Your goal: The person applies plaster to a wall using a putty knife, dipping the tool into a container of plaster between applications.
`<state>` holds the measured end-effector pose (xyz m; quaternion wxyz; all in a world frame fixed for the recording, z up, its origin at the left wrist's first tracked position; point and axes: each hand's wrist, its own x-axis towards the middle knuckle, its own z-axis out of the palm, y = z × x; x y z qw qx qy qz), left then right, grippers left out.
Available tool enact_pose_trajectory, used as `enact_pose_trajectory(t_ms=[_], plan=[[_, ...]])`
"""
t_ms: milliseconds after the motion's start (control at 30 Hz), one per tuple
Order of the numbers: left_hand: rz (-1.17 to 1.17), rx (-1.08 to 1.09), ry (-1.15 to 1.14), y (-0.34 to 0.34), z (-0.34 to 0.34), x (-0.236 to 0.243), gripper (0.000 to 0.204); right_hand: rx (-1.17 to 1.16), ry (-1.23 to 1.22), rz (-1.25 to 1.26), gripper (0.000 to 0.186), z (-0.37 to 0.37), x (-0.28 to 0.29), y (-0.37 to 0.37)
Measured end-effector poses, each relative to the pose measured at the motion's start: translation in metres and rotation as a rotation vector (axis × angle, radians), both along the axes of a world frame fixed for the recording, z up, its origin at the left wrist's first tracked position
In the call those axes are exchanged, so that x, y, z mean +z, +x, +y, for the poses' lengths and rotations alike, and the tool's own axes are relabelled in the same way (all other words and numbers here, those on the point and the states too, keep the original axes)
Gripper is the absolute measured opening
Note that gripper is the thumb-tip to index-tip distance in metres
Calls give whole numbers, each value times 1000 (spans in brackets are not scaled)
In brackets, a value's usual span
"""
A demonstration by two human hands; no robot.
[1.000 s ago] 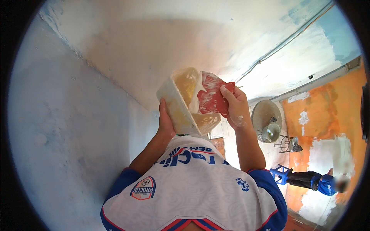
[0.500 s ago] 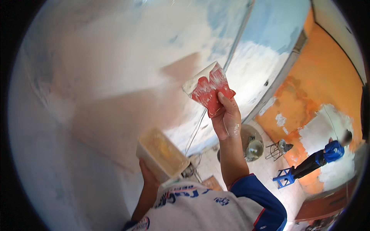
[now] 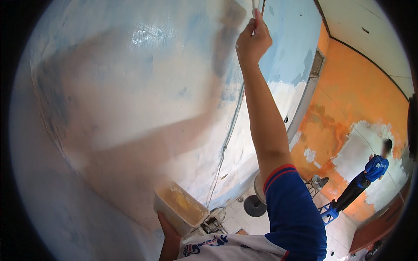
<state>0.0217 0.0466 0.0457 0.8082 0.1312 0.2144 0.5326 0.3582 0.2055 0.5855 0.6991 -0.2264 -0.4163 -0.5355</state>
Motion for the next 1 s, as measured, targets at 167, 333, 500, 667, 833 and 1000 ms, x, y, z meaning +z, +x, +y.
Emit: enact_pose_trajectory(t_ms=[167, 333, 500, 667, 833, 1000], plan=[[29, 18, -35, -1, -7, 2, 75, -375, -438, -84, 42, 11, -2, 21], [-22, -20, 27, 1, -1, -10, 75, -432, -737, -260, 54, -2, -133, 35], [-50, -56, -30, -4, -5, -12, 73, -251, -827, -258, 47, -60, -196, 26], [-54, -28, 4, -1, -10, -18, 77, -255, -506, -157, 38, -81, -49, 7], [11, -32, -47, 3, -21, -9, 75, -462, -390, -256, 32, -19, 64, 35], [5, -51, -14, -2, -20, -34, 75, -462, -532, -230, 44, 12, -32, 50]])
